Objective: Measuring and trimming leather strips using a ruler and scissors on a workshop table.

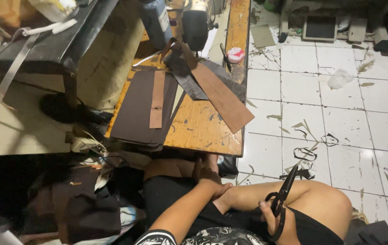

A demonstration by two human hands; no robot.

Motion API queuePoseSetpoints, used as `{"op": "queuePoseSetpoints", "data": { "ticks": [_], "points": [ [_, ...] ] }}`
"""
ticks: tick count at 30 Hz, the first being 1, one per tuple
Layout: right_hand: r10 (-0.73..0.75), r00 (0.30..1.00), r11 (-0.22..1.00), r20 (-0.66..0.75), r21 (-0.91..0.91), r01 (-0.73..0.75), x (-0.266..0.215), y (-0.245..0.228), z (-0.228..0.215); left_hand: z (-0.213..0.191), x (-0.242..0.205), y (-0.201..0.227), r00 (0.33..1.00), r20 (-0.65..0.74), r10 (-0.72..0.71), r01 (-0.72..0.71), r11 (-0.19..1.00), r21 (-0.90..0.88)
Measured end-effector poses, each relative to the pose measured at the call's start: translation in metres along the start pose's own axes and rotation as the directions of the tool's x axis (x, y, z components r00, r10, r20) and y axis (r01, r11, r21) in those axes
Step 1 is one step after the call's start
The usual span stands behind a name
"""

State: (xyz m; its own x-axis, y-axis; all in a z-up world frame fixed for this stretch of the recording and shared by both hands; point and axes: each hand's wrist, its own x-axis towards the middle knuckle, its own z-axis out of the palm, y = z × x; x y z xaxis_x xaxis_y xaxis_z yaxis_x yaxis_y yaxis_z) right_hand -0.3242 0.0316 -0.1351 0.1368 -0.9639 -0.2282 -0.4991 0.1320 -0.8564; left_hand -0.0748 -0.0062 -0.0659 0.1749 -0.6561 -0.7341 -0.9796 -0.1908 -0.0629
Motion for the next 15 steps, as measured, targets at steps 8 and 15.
{"op": "queuePoseSetpoints", "data": {
  "ticks": [8, 15],
  "points": [
    [-0.018, 0.989, 1.0, 0.146, 0.023, 0.015, 0.0, -0.033, 0.006, 0.128, 0.068, 0.013, 0.987, -0.073, 0.146, -0.148, 0.989, -0.011],
    [0.234, 0.972, 0.97, -0.01, -0.061, -0.234, 0.015, -0.028, 0.009, 0.111, 0.078, 0.008, 0.978, 0.114, 0.172, -0.171, 0.985, -0.02]
  ]
}}
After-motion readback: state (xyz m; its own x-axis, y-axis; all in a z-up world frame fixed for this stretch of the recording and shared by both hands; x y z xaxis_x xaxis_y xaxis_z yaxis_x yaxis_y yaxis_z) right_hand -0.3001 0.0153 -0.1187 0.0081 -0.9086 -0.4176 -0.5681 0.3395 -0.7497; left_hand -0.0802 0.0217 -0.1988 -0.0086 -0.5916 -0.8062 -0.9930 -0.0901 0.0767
